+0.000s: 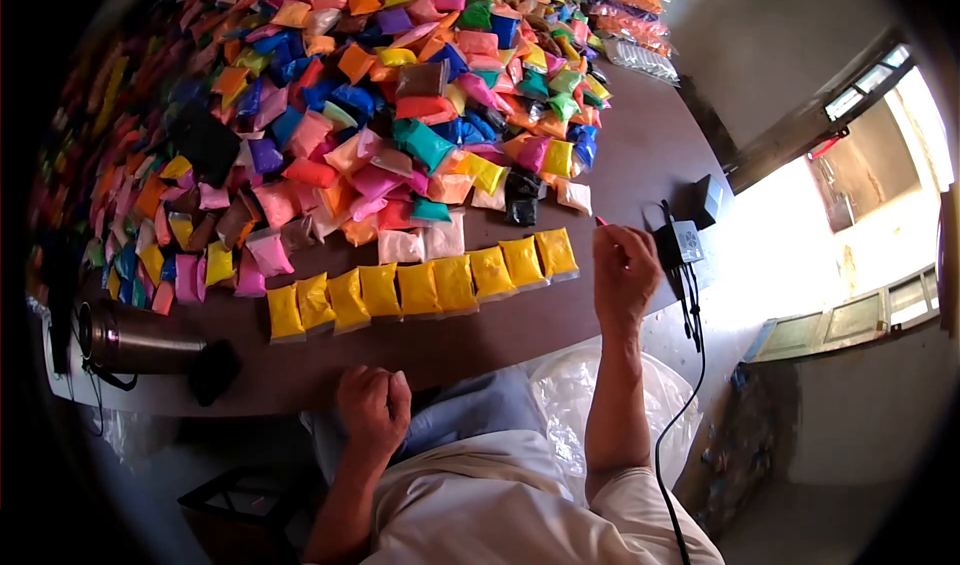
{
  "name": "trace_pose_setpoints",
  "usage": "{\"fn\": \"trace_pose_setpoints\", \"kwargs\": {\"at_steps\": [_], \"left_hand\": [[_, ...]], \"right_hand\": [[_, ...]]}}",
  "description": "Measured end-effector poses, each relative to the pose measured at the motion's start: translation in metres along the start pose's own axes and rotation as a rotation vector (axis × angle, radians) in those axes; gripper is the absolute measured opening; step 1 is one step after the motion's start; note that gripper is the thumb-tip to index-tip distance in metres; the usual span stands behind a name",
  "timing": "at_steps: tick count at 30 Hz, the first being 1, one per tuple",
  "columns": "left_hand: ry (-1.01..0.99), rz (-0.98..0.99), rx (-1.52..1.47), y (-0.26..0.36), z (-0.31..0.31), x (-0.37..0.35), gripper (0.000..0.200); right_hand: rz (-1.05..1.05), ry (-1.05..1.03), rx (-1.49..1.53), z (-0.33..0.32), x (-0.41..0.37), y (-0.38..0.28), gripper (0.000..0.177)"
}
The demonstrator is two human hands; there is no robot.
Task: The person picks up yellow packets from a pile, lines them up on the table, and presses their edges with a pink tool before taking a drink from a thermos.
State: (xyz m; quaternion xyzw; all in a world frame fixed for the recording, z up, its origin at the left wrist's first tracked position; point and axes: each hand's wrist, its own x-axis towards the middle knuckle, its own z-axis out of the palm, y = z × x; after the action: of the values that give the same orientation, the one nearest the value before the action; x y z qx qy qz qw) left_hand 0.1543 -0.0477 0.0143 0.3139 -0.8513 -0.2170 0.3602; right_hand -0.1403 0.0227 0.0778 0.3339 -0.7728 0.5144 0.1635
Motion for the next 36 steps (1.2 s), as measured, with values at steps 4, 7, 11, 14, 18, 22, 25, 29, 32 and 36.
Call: {"fn": "trace_pose_setpoints", "kwargs": {"at_steps": [4, 7, 11, 14, 18, 22, 25, 29, 32, 36], "left_hand": [[0.010, 0.022, -0.002, -0.005, 0.002, -0.003, 0.020], [-0.008, 0.011, -0.006, -0.004, 0.002, -0.006, 0.019], [0.000, 0.009, -0.012, -0.004, 0.001, -0.004, 0.024], [0.054, 0.021, 0.034, -0.005, 0.003, -0.006, 0.026], [0.085, 0.004, -0.042, -0.008, 0.003, -0.008, 0.024], [0.121, -0.015, -0.063, -0.008, 0.006, -0.009, 0.024], [0.057, -0.056, -0.097, -0.007, 0.003, -0.012, 0.015], [0.073, -0.007, -0.169, -0.006, -0.012, -0.009, 0.018], [0.066, -0.072, -0.234, -0.017, 0.005, -0.021, 0.031], [-0.070, -0.136, -0.304, -0.019, 0.015, -0.035, 0.031]], "right_hand": [[-0.035, 0.083, -0.015, 0.007, -0.001, -0.001, 0.009], [-0.116, -0.330, -0.240, 0.035, -0.017, 0.037, 0.007], [-0.085, -0.246, -0.119, 0.020, -0.008, 0.041, 0.007], [-0.182, -0.195, -0.068, 0.013, -0.008, 0.029, 0.005], [-0.125, -0.211, 0.060, 0.034, -0.018, 0.013, 0.009], [0.049, -0.499, 0.282, 0.060, -0.049, -0.069, 0.007], [-0.040, -0.835, 0.462, 0.085, -0.073, -0.136, 0.025], [-0.351, -1.080, 0.486, 0.130, -0.109, -0.219, 0.077], [-0.504, -1.129, 0.599, 0.169, -0.134, -0.263, 0.100], [-0.474, -1.211, 0.590, 0.210, -0.155, -0.302, 0.118]]}}
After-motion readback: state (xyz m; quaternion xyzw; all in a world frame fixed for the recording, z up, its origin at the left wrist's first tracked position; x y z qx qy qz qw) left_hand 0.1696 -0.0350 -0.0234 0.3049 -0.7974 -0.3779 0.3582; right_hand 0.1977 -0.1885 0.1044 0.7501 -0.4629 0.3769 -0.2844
